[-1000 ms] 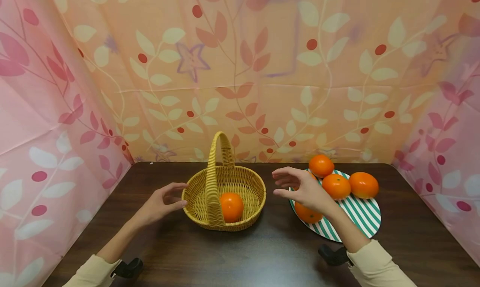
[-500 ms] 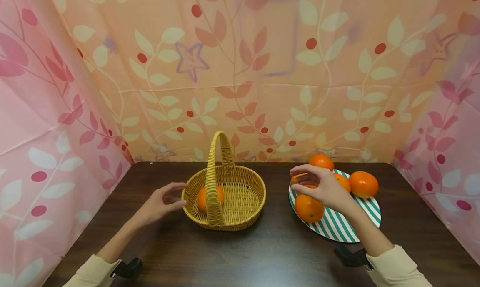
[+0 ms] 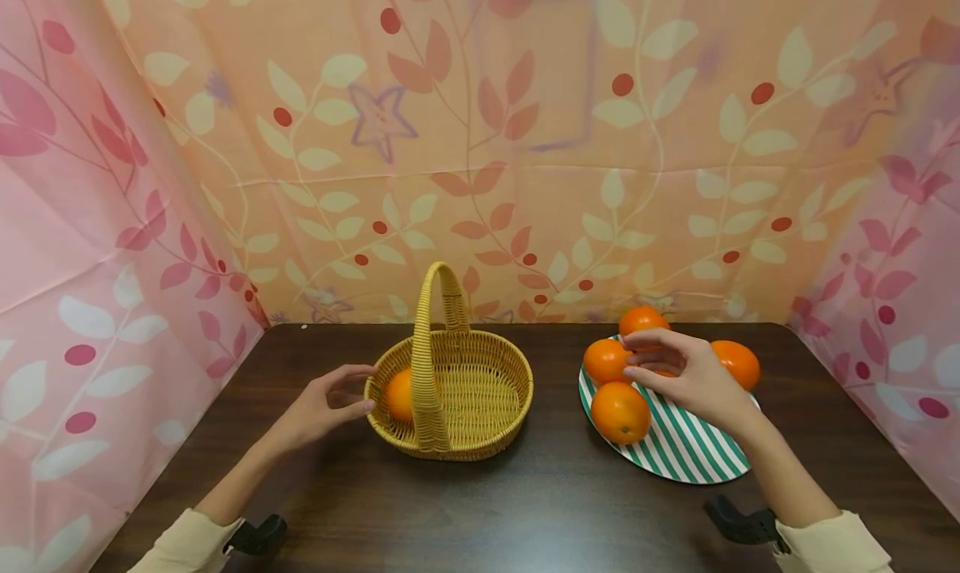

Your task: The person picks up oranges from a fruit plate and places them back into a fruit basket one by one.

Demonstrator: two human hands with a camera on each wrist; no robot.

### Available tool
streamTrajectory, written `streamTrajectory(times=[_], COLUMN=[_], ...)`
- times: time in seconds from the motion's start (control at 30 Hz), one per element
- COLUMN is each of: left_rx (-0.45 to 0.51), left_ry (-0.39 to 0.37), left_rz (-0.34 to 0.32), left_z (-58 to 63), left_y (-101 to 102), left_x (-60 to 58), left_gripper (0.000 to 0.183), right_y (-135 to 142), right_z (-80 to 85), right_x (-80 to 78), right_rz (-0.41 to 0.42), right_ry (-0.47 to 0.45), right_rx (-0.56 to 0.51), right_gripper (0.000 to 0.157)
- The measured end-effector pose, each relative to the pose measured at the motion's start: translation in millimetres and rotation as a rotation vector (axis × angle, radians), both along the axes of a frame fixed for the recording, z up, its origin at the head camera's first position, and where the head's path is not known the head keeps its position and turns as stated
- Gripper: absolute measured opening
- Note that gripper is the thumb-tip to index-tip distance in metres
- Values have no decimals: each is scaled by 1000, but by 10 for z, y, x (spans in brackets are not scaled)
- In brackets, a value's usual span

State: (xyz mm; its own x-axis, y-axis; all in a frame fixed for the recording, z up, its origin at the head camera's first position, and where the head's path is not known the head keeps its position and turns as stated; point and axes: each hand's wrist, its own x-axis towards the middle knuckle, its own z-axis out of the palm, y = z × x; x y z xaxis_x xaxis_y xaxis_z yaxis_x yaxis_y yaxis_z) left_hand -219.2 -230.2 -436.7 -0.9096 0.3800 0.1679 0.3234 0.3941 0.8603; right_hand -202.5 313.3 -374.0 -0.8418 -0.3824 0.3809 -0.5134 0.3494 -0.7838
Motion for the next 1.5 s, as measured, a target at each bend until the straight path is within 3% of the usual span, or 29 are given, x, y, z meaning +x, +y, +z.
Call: streamTrajectory(times=[0.53,0.63,0.87,1.07,1.23,1.5], left_rx=[16,16,24,25,20,12], left_ry=[-8,-10,-15,-11,-2,2], left_rz=[-4,-3,-8,-11,-11,-8], left_z=[-9,-14,-12,-10,-10,-4], left_y=[-1,-4,-10,-10,-7,1], left_x=[23,22,9,10,11,11], left_gripper=[53,53,53,52,52,51], right_y=[123,126,120,113,96,58], right_z=[-123,-160,-247,-293,-366,-450], right_x=[92,124,193,271,269,231], right_rz=[20,14,87,77,62,-14], right_ry=[-28,-38,10,-54,-41,67], right_rx=[46,83,172,239,245,269], right_gripper=[42,49,72,86,84,65])
